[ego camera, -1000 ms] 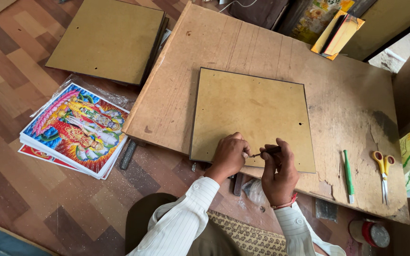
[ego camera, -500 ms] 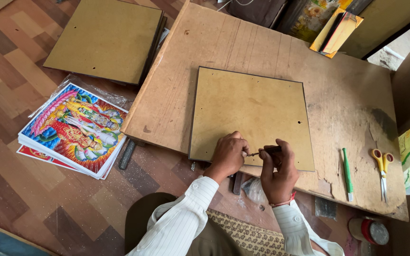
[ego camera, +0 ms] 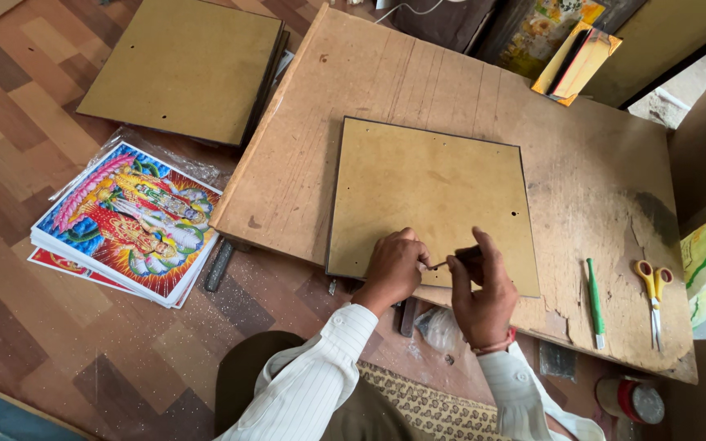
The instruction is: The person works at a low workbench on a square wooden frame backboard, using a small hand tool to fit hardware into the pre-drilled holes along the board, repositioning and rotating the board to reach each hole. Stacks of finished boards and printed posters sit beside the work area.
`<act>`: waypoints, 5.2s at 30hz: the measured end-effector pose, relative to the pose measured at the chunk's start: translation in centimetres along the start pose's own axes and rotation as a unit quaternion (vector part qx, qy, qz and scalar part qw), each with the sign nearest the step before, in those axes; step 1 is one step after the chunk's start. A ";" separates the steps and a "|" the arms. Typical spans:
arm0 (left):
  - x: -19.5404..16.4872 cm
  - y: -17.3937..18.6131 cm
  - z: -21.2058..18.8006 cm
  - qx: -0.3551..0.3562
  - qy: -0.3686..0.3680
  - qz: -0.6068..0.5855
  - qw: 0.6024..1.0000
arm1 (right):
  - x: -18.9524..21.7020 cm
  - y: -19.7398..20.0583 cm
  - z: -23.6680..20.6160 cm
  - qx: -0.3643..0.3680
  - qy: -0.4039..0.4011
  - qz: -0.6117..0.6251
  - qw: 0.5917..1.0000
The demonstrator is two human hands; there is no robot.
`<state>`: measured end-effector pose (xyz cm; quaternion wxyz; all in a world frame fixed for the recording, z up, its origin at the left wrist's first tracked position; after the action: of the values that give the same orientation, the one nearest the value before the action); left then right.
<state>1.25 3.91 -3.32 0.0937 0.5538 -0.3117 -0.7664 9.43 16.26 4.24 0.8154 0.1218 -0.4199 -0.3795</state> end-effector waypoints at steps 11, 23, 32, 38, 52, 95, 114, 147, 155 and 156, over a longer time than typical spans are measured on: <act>0.2 0.3 0.0 -0.017 -0.030 -0.016 0.999 | -1.1 -0.2 -0.8 -0.034 -0.087 0.044 0.995; -0.3 0.4 0.6 0.010 0.026 -0.016 0.999 | -1.4 -0.2 -1.1 -0.038 -0.067 0.041 0.996; 0.1 0.3 0.8 -0.010 0.002 -0.026 1.000 | -1.3 0.2 -1.4 -0.046 -0.075 0.023 0.996; -0.4 0.4 0.9 0.016 0.057 -0.022 0.998 | -1.1 0.2 -1.4 -0.045 -0.076 0.035 0.995; -0.9 0.7 0.7 0.004 0.043 -0.034 0.998 | -0.8 0.2 -1.3 -0.023 -0.072 0.031 0.997; 0.2 0.4 0.4 -0.018 0.019 -0.048 0.998 | 0.0 -1.0 -1.2 -0.038 0.009 0.000 0.999; 0.3 0.6 0.2 -0.001 0.018 -0.037 0.999 | 0.4 -1.4 -1.3 -0.016 0.039 -0.040 0.998; 0.7 0.5 -1.2 -0.068 -0.040 -0.037 0.996 | 2.6 -2.0 -0.3 0.072 0.048 -0.083 0.993; 1.0 0.5 -1.1 -0.056 -0.048 -0.041 0.996 | 2.5 -2.3 0.3 0.030 0.018 -0.143 0.989; 1.1 0.5 -1.1 -0.053 -0.045 -0.040 0.997 | 2.5 -2.3 0.3 0.021 0.018 -0.144 0.989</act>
<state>1.74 2.60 -4.15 0.0783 0.5247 -0.2519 -0.8094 8.88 12.89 4.73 0.7570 0.2050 -0.3913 -0.4815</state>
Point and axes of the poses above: each hand's wrist, its own z-axis towards the middle knuckle, its own y-axis out of the back of the hand, x = y × z, the point moved 4 cm from there along z, towards the middle knuckle, and after that the axes turned 2 degrees about y, right-handed, at the moved point
